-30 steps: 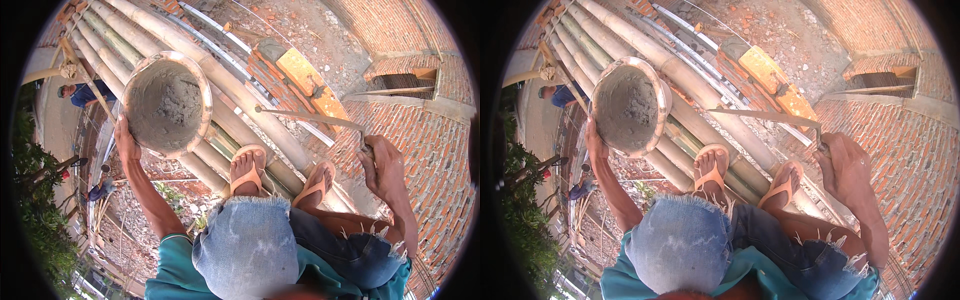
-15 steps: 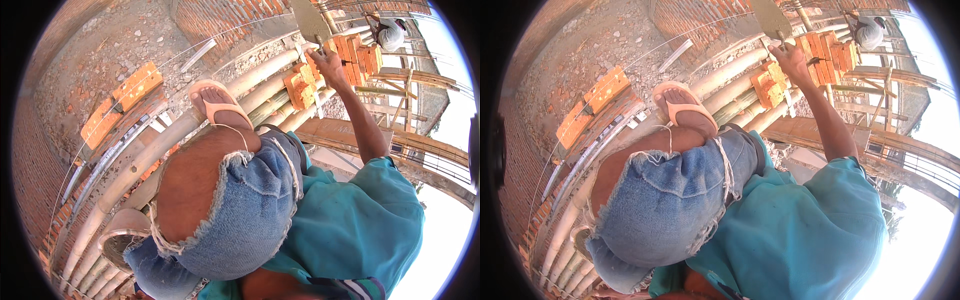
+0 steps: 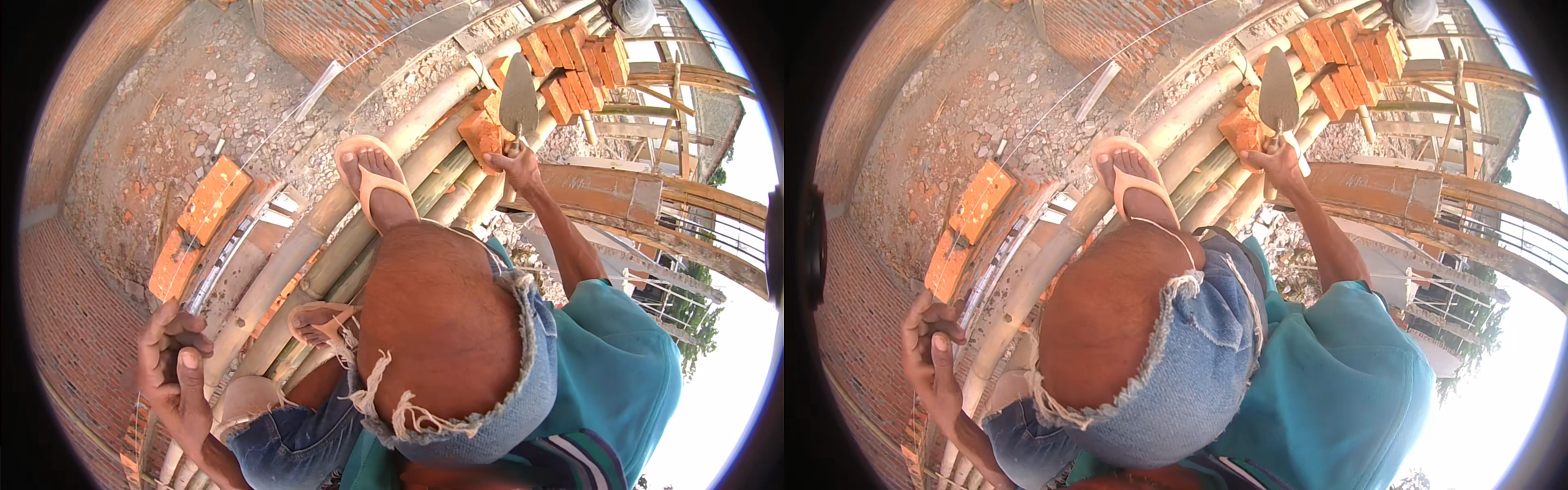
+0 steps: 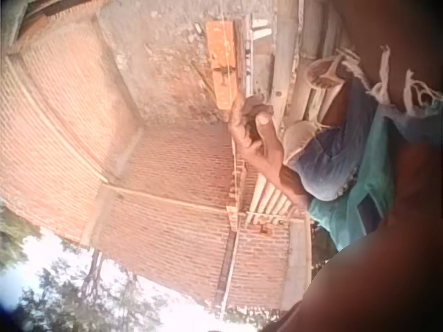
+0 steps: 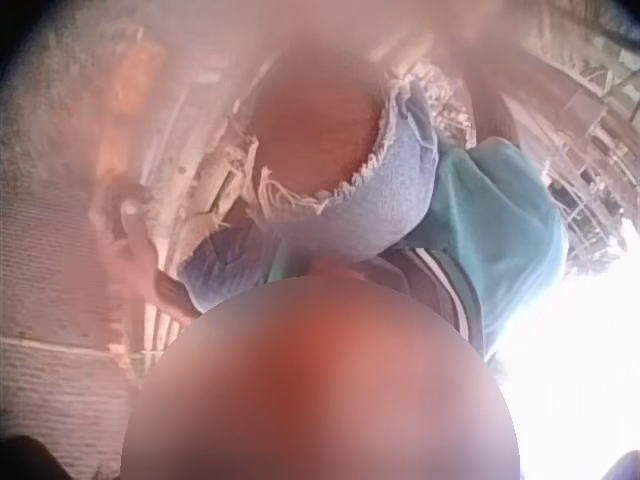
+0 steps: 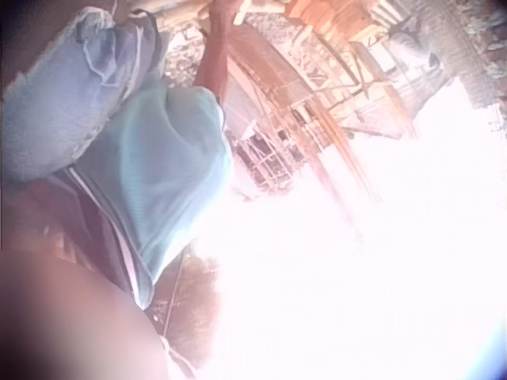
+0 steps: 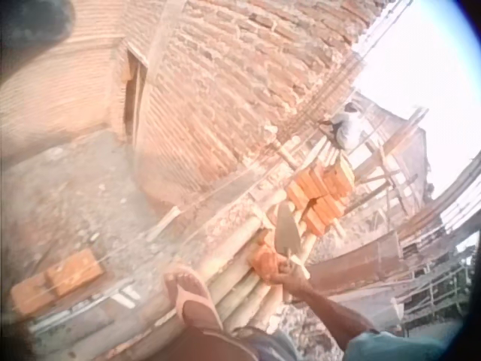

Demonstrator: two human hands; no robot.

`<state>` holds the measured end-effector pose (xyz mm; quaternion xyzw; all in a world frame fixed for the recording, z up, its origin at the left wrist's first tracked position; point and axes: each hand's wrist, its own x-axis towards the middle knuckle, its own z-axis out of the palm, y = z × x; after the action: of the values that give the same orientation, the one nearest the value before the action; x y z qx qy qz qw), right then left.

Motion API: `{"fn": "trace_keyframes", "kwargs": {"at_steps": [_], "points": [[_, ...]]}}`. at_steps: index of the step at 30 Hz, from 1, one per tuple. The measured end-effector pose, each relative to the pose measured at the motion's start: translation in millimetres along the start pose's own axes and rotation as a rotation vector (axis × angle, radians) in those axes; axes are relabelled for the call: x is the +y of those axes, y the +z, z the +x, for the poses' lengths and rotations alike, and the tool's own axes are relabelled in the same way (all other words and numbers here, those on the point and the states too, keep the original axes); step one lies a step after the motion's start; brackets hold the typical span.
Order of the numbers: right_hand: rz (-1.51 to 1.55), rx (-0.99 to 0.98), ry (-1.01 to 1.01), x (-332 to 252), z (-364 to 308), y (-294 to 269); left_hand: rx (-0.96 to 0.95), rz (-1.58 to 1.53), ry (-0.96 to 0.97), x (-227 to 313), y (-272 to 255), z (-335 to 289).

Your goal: The person scoops mortar from a bucket with a trowel, spreads it on bricks, and places the bricks onto a partially built wall. The person repeatedly applies mortar and sets bricks in sequence while standing on bamboo scaffolding.

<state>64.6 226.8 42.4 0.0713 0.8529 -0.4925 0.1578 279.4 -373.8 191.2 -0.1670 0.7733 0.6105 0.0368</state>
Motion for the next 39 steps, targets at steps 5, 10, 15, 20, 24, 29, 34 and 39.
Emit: {"fn": "trace_keyframes", "kwargs": {"at_steps": [5,10,15,20,24,29,34,39], "points": [[0.941,-0.114,0.103,-65.9,-7.6,73.0,-0.569,-0.307,-0.262,-7.7,104.2,64.5],[0.877,-0.597,-0.271,-182.4,27.4,160.8,-0.630,-0.862,-0.122,8.3,152.5,103.3],[0.631,-0.767,-0.452,-320.3,26.0,268.5,-0.138,-1.235,0.282,31.8,98.1,121.9],[0.036,-0.619,-0.857,-399.8,-9.4,333.9,0.568,-0.961,0.516,-0.6,-37.7,96.7],[0.051,-0.752,-0.708,-379.7,-38.2,361.3,0.977,-0.853,0.406,-56.8,-141.8,9.0],[0.142,-0.842,-0.500,-331.5,-45.1,382.4,1.366,-0.966,0.388,-112.1,-55.2,-64.0],[0.133,-0.840,-0.468,-332.5,-16.4,384.8,1.652,-1.165,-0.162,-174.3,12.4,-57.6],[0.088,-0.860,-0.478,-348.4,5.3,388.8,1.764,-1.124,-0.072,-240.1,6.8,-20.5]]}}
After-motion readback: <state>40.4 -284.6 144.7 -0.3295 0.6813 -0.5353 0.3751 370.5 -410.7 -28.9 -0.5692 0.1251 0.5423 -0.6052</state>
